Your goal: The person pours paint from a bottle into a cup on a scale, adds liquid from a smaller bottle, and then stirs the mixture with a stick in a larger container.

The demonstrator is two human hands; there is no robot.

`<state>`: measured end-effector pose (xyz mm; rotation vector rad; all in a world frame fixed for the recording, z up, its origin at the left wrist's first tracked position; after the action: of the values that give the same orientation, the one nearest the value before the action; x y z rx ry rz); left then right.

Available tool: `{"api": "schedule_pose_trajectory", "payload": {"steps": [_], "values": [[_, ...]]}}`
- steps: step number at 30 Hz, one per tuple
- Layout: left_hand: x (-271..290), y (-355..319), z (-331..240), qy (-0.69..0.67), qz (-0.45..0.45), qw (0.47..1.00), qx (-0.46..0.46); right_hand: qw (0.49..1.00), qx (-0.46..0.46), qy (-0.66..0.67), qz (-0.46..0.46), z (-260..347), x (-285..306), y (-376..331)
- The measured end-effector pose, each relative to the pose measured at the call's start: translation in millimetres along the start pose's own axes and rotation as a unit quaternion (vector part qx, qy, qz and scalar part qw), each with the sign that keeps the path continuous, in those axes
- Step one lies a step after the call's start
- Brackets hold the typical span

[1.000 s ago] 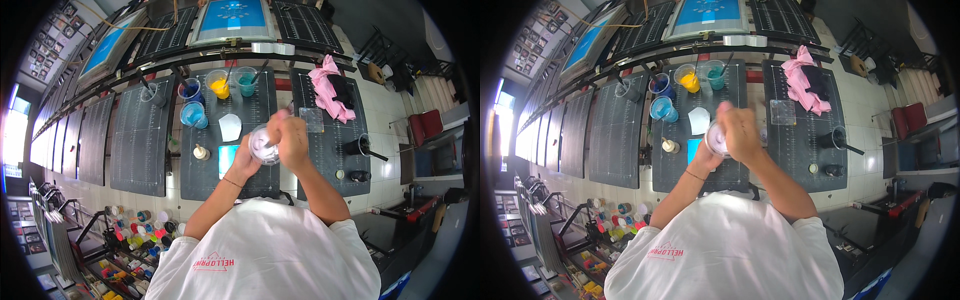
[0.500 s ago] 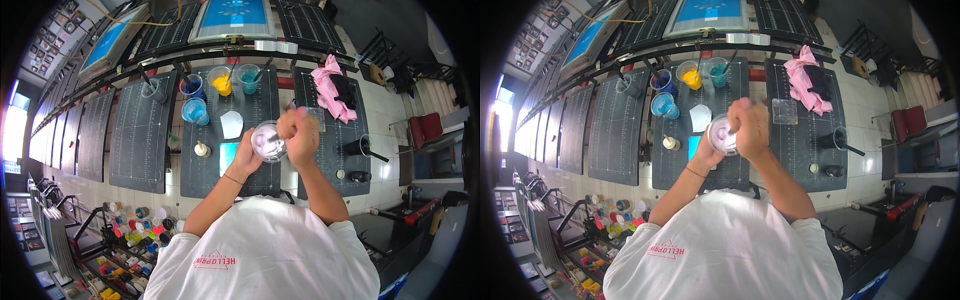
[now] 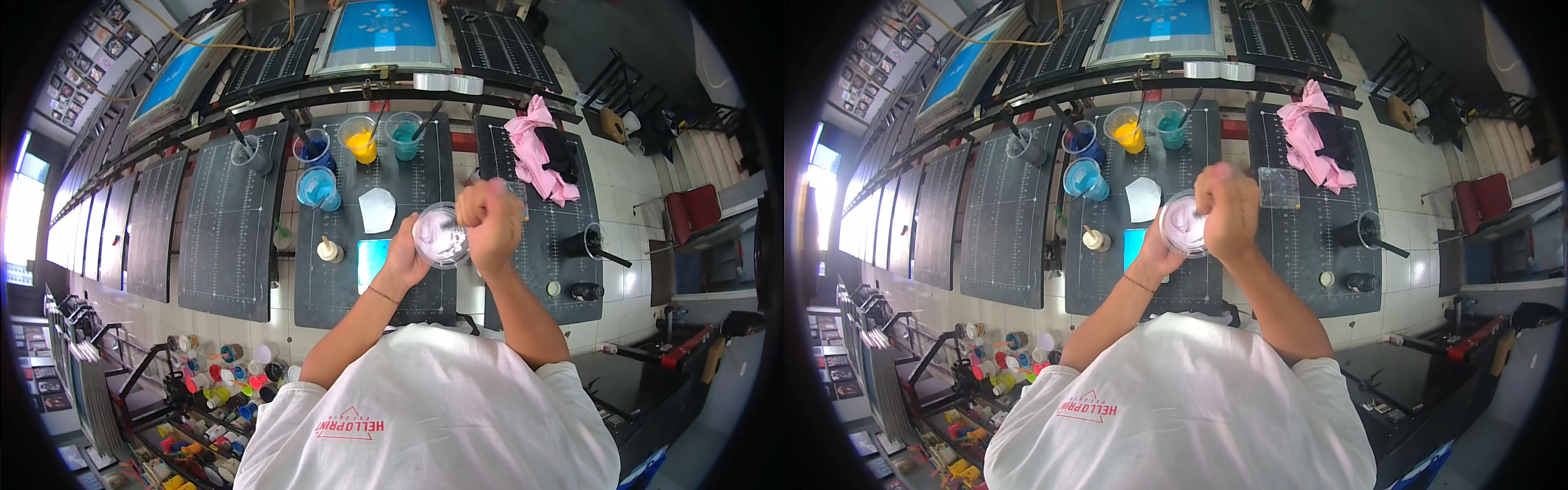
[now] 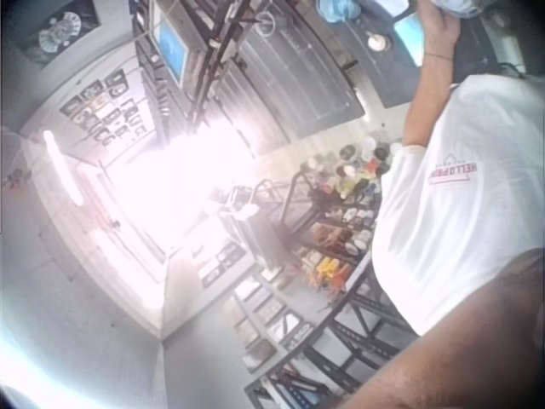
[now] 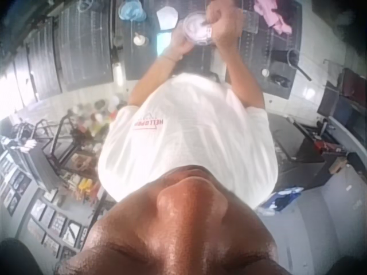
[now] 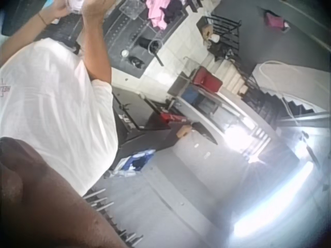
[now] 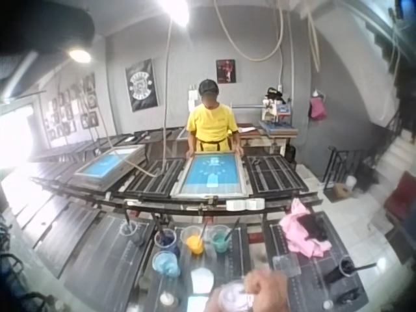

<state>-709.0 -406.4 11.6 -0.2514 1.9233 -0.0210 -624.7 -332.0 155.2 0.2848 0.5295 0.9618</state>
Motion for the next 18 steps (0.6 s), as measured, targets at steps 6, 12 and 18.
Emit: {"api": "schedule_pose_trajectory", "payload": {"steps": [6,12,18], "values": [[2.1,2.7,-2.2,0.006,-0.008,1.0,0.027,0.999,-0.029,-0.041,0.0,-1.8,4.6,6.5],[8.6,1.1,-2.4,0.012,0.031,0.999,0.0,0.989,-0.042,0.114,0.079,-8.9,1.4,1.5],[13.9,-3.8,-3.6,-0.015,0.065,0.998,-0.016,0.962,-0.019,0.273,0.021,-12.8,10.6,1.3]]}}
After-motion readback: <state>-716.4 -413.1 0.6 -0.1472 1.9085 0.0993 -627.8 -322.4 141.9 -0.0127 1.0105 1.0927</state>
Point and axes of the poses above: each hand's wrist, its own y-axis towards the middle knuckle, its own x-axis out of the back of the hand, z = x × y, the point moved 3 cm from there along y, towards the middle knuckle, and after that the axes turned 9 degrees about z, right-handed, at the moved point
